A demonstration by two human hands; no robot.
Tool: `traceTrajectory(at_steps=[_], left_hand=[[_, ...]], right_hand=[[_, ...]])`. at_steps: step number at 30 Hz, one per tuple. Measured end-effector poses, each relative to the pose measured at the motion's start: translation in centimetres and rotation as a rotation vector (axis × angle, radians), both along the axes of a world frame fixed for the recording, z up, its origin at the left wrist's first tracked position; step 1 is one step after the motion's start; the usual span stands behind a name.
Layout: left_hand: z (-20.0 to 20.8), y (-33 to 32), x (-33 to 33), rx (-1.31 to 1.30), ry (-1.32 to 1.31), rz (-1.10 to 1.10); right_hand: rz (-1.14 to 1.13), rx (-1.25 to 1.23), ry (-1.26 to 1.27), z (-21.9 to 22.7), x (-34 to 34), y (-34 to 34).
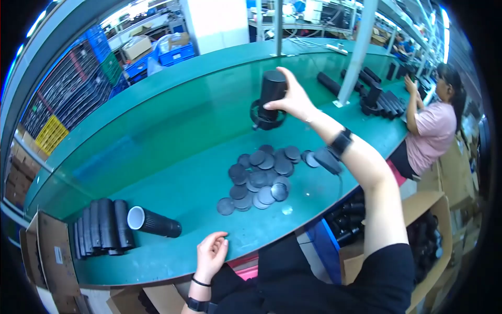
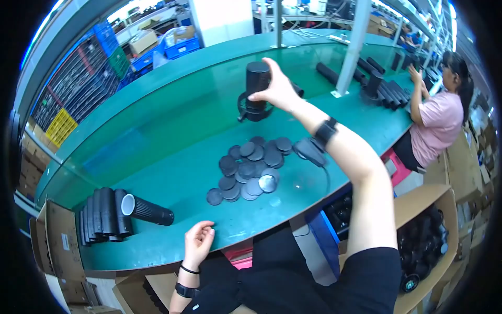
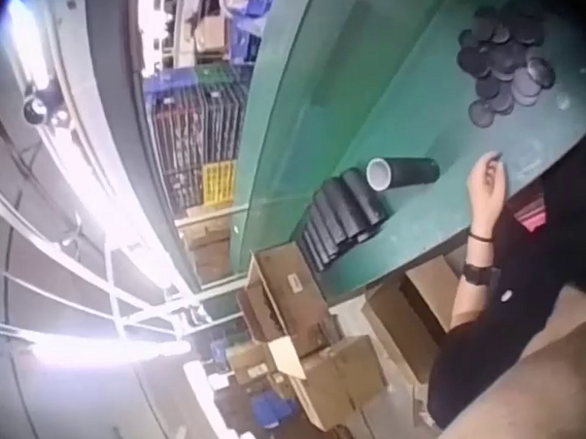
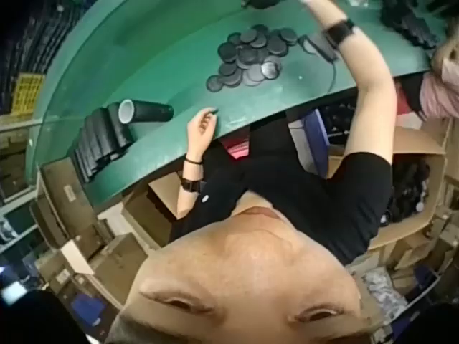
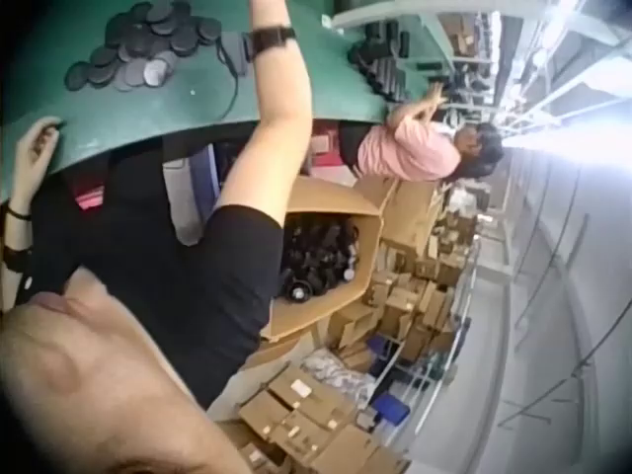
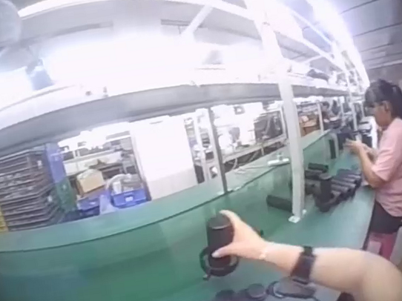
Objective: The person picks up a black cylinder and a cap, fits the cap onto the cylinder by hand, and places the assembled unit into a cardboard box. This process is repeated multiple times with components from the workbench.
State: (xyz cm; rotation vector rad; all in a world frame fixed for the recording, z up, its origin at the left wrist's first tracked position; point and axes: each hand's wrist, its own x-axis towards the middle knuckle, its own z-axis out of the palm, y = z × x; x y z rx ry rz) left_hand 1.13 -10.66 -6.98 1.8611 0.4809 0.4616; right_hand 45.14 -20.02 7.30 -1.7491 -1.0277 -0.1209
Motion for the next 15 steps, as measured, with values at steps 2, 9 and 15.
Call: traceTrajectory(at_steps=[2,9,15], left_hand=[[0.4,-0.6,0.2,0.122,-0.047,0.013],[0.8,0.0,-0.9,0.073,-0.029,-0.03],[0.6,-0.9,1.9,0.15,-0.002,-0.134]], right_hand=[[-0.052,-0.002,-0.015,-2.0,1.5,6.4],[-0.215,-0.191,0.08,-6.2,-0.2,17.4],[-0.169,-0.19,0.129,-8.4,3.3,12.0]])
